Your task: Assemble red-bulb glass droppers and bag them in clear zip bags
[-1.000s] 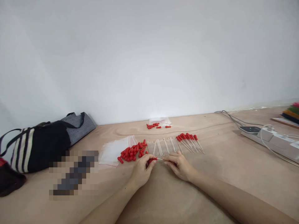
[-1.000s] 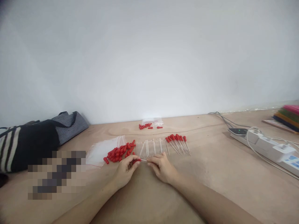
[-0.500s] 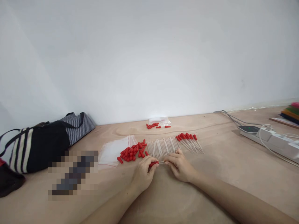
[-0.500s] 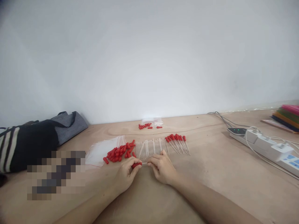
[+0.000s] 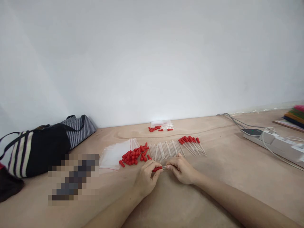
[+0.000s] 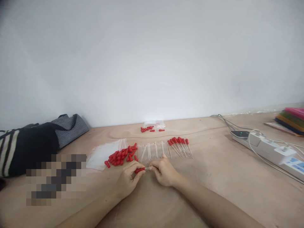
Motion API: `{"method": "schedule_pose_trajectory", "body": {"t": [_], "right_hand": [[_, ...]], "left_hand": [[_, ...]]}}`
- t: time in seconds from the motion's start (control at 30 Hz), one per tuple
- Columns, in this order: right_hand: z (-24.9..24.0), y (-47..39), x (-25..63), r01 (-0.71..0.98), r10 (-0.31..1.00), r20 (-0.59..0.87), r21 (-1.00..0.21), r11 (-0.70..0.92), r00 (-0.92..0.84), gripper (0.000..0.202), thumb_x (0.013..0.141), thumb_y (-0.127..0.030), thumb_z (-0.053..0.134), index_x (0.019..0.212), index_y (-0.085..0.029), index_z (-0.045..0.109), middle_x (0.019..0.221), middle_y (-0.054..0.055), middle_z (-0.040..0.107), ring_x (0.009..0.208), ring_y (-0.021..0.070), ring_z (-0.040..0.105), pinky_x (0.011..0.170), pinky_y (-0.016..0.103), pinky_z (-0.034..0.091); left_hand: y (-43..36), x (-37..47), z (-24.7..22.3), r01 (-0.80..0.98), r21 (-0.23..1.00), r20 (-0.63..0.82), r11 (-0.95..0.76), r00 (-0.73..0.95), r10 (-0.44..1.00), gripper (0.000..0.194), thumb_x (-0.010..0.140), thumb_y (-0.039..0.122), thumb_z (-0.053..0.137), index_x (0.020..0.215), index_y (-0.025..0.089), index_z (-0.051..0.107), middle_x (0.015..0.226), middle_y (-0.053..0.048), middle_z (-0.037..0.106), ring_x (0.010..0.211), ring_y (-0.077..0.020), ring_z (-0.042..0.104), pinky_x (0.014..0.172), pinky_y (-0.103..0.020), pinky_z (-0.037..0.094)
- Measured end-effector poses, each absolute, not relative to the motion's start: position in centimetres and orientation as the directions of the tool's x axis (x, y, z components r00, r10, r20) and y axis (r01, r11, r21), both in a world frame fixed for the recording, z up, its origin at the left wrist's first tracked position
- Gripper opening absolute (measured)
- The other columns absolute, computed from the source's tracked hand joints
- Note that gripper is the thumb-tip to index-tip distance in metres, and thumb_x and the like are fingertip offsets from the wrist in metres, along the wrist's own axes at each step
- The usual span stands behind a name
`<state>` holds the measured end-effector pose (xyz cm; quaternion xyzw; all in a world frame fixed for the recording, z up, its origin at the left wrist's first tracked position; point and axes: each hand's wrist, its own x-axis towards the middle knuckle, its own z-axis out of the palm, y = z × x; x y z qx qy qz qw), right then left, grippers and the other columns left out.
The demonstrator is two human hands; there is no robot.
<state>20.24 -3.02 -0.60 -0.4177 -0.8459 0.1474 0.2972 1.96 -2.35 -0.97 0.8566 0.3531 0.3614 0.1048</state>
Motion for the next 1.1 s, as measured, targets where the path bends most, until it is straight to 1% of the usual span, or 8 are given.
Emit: {"method": "schedule_pose_trajectory", "body": {"t": [0.2,0.33,0.47,0.57,0.67,0.8,0.93,1.1], "right_hand": [[0.0,-2.9,20.5,0.587,0.808,0.301,-0.566,0.579,-0.506,0.022,0.082,-0.018,0.035,0.070,-0.018,0.054,0.068,0.000,0.061,0.062,0.0118,0.053,0.079,0.034,0.031],[-0.2,-2.6,20.7,0.580,0.807,0.271,-0.580,0.572,-0.525,0.024,0.083,-0.018,0.035,0.069,-0.017,0.056,0.066,-0.001,0.061,0.059,0.0108,0.051,0.081,0.035,0.032],[-0.2,-2.6,20.6,0.574,0.796,0.263,-0.575,0.583,-0.545,0.027,0.084,-0.019,0.034,0.069,-0.017,0.057,0.063,-0.001,0.060,0.055,0.0099,0.049,0.072,0.029,0.036],[0.4,-2.9,20.7,0.568,0.760,0.274,-0.530,0.630,-0.589,0.027,0.084,-0.021,0.034,0.071,-0.018,0.058,0.065,-0.001,0.060,0.059,0.0108,0.050,0.069,0.027,0.035],[0.9,-2.9,21.4,0.607,0.757,0.313,-0.458,0.650,-0.574,0.020,0.081,-0.021,0.041,0.073,-0.019,0.060,0.071,0.001,0.062,0.067,0.0133,0.053,0.070,0.027,0.034],[0.5,-1.2,23.6,0.729,0.906,0.336,-0.548,0.409,-0.255,0.020,0.077,-0.020,0.043,0.071,-0.017,0.061,0.071,0.003,0.063,0.065,0.0139,0.055,0.061,0.023,0.037],[-0.9,1.2,26.4,0.810,0.936,0.319,-0.582,0.069,0.150,0.021,0.077,-0.026,0.043,0.072,-0.017,0.061,0.070,0.004,0.064,0.068,0.0163,0.057,0.062,0.025,0.038],[-1.9,2.4,27.4,0.867,0.918,0.286,-0.486,-0.109,0.276,0.021,0.077,-0.030,0.043,0.075,-0.018,0.060,0.079,0.006,0.064,0.077,0.0197,0.059,0.062,0.026,0.037]], "left_hand": [[-1.9,1.6,-1.1,0.525,0.380,0.537,-0.761,0.545,0.644,0.012,0.081,0.024,0.048,0.077,0.017,0.057,0.070,-0.002,0.059,0.067,-0.0140,0.054,0.063,-0.025,0.043],[-1.5,1.3,-1.1,0.543,0.233,0.545,-0.807,0.615,0.571,0.017,0.083,0.026,0.045,0.077,0.019,0.059,0.070,-0.003,0.061,0.067,-0.0148,0.054,0.067,-0.028,0.042],[-1.3,1.1,-1.0,0.542,0.126,0.570,-0.831,0.646,0.508,0.021,0.084,0.027,0.044,0.073,0.019,0.060,0.066,-0.003,0.062,0.065,-0.0151,0.053,0.067,-0.029,0.041],[-1.2,1.1,-0.9,0.526,0.176,0.575,-0.832,0.631,0.521,0.018,0.083,0.028,0.046,0.075,0.020,0.060,0.068,-0.003,0.062,0.067,-0.0154,0.054,0.068,-0.030,0.042],[-1.0,0.8,-0.6,0.550,0.247,0.572,-0.798,0.582,0.579,0.019,0.080,0.033,0.052,0.093,0.021,0.059,0.083,-0.005,0.062,0.081,-0.0183,0.054,0.076,-0.033,0.042],[-0.4,0.0,0.0,0.650,0.250,0.585,-0.717,0.489,0.647,0.040,0.074,0.036,0.057,0.111,0.022,0.049,0.101,-0.007,0.056,0.097,-0.0231,0.048,0.085,-0.039,0.038],[0.3,-1.2,0.6,0.783,0.228,0.600,-0.579,0.355,0.717,0.019,0.075,0.027,0.055,0.092,0.020,0.057,0.090,-0.005,0.057,0.088,-0.0227,0.051,0.079,-0.038,0.039],[0.7,-2.4,0.8,0.878,0.203,0.519,-0.434,0.279,0.808,0.017,0.065,0.029,0.064,0.078,0.020,0.058,0.082,-0.003,0.056,0.081,-0.0233,0.050,0.071,-0.037,0.039]]}}
